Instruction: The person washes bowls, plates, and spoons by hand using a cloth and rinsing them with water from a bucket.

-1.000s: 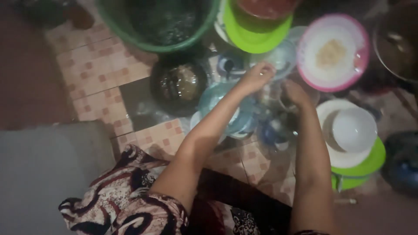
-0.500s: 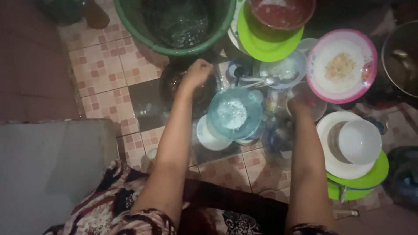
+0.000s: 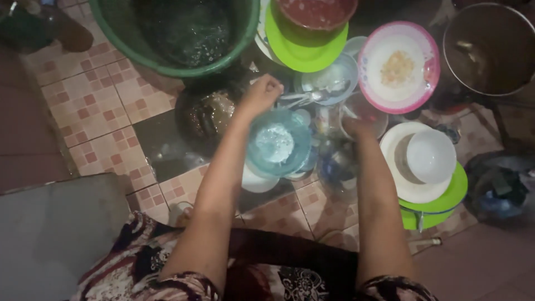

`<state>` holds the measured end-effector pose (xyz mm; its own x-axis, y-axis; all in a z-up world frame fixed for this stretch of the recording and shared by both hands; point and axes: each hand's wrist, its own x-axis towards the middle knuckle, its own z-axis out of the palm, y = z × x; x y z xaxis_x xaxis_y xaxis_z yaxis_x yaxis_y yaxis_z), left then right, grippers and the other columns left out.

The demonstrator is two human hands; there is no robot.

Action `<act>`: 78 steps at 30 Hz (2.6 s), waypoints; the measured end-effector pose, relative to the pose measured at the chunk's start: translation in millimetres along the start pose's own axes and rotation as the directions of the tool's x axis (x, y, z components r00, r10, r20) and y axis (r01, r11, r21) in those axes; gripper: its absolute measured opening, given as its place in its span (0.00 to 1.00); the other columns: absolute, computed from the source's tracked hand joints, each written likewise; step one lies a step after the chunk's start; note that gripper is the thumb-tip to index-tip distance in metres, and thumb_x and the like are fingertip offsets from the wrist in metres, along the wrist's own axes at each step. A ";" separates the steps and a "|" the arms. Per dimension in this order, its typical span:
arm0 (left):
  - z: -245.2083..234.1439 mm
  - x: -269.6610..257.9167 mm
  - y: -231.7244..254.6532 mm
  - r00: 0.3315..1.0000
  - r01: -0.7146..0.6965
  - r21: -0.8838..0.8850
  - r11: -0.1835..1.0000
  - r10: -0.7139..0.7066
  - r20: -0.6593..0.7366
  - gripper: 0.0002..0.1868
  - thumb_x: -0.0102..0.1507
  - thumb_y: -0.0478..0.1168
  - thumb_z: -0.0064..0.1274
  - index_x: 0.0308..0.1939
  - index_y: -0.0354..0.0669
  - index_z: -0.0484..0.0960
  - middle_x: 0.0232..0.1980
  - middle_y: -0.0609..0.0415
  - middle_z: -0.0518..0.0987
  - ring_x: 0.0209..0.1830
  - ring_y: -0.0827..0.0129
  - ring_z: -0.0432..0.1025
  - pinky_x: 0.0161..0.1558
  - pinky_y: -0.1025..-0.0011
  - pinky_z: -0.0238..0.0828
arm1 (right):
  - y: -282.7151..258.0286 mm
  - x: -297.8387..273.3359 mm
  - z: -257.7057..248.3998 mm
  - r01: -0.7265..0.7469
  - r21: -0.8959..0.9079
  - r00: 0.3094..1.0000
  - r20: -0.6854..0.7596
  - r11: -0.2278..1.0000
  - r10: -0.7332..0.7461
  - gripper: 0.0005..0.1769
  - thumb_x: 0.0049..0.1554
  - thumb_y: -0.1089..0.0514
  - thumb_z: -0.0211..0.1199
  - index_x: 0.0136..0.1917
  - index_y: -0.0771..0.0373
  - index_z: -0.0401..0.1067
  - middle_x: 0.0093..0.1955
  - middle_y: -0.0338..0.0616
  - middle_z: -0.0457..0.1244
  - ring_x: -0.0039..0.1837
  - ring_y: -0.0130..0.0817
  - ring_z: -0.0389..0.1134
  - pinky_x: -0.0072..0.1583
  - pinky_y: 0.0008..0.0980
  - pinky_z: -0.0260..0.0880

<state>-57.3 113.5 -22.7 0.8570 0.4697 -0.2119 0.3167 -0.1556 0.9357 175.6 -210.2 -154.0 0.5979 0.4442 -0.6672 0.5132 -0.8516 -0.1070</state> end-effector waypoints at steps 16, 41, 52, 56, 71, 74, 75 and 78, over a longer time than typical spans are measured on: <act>-19.1 6.0 -11.8 0.991 0.040 0.110 0.993 -0.025 -0.128 0.20 0.64 0.53 0.55 0.52 0.44 0.80 0.52 0.47 0.84 0.51 0.60 0.79 0.52 0.64 0.74 | -6.4 7.7 8.8 0.079 0.141 0.994 -0.088 0.987 -0.067 0.26 0.60 0.47 0.53 0.68 0.58 0.71 0.68 0.58 0.65 0.70 0.53 0.66 0.71 0.47 0.61; -29.7 -6.7 17.8 0.993 0.105 0.018 0.994 -0.104 -0.059 0.18 0.64 0.49 0.55 0.51 0.41 0.79 0.44 0.50 0.83 0.39 0.66 0.80 0.42 0.68 0.75 | -14.2 7.1 12.9 -0.158 -0.025 0.973 -0.176 0.987 0.151 0.29 0.60 0.45 0.52 0.71 0.55 0.70 0.72 0.55 0.62 0.73 0.54 0.62 0.72 0.53 0.58; -26.7 -4.7 18.2 0.994 0.104 -0.083 0.991 -0.106 -0.018 0.18 0.64 0.48 0.55 0.51 0.39 0.78 0.44 0.49 0.82 0.39 0.69 0.78 0.40 0.68 0.77 | -34.0 -23.0 -3.0 -0.227 0.165 0.950 -0.178 0.960 0.256 0.29 0.62 0.45 0.50 0.72 0.57 0.70 0.75 0.53 0.61 0.77 0.52 0.60 0.73 0.58 0.56; -26.3 -1.6 10.0 0.998 0.053 0.019 0.998 -0.052 -0.043 0.17 0.66 0.49 0.55 0.51 0.41 0.80 0.44 0.49 0.83 0.42 0.68 0.78 0.45 0.69 0.75 | -38.5 -19.5 -2.4 -0.227 0.133 0.959 -0.144 0.965 0.245 0.29 0.62 0.45 0.50 0.72 0.55 0.69 0.76 0.52 0.60 0.78 0.52 0.59 0.73 0.60 0.55; -17.2 1.4 -2.3 0.999 0.012 0.093 0.996 -0.007 -0.051 0.20 0.65 0.53 0.55 0.52 0.43 0.80 0.47 0.50 0.82 0.45 0.64 0.78 0.49 0.67 0.73 | -16.3 7.9 14.0 -0.197 0.151 0.976 -0.060 0.969 0.208 0.30 0.62 0.44 0.50 0.75 0.54 0.68 0.78 0.51 0.59 0.79 0.50 0.58 0.75 0.58 0.53; -13.8 1.4 -4.5 0.998 0.004 0.125 0.992 0.004 -0.059 0.21 0.65 0.54 0.56 0.53 0.43 0.80 0.48 0.49 0.83 0.47 0.64 0.78 0.51 0.67 0.72 | -3.4 16.3 27.2 -0.114 0.113 0.958 -0.249 0.987 0.139 0.31 0.61 0.43 0.51 0.73 0.59 0.67 0.76 0.56 0.58 0.77 0.54 0.57 0.73 0.57 0.53; -14.3 3.6 -3.5 0.998 0.000 0.127 0.992 0.008 -0.061 0.21 0.65 0.54 0.56 0.53 0.43 0.80 0.48 0.49 0.83 0.47 0.64 0.78 0.51 0.66 0.72 | -2.8 19.6 26.4 -0.082 0.113 0.942 -0.316 0.990 0.114 0.30 0.61 0.44 0.51 0.72 0.59 0.68 0.75 0.56 0.58 0.75 0.54 0.57 0.72 0.57 0.54; -14.2 2.6 -0.6 0.998 -0.028 0.075 0.997 0.033 -0.062 0.21 0.66 0.53 0.55 0.53 0.42 0.80 0.48 0.49 0.83 0.48 0.64 0.78 0.51 0.67 0.73 | -4.0 17.4 32.3 -0.106 0.138 0.961 -0.240 0.985 0.138 0.28 0.61 0.45 0.51 0.70 0.60 0.69 0.72 0.56 0.60 0.72 0.53 0.59 0.69 0.55 0.55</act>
<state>-61.0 127.1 -19.8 0.8402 0.5171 -0.1635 0.3223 -0.2336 0.9174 164.0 -208.1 -189.0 0.7931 0.3765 -0.4788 0.3564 -0.9243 -0.1363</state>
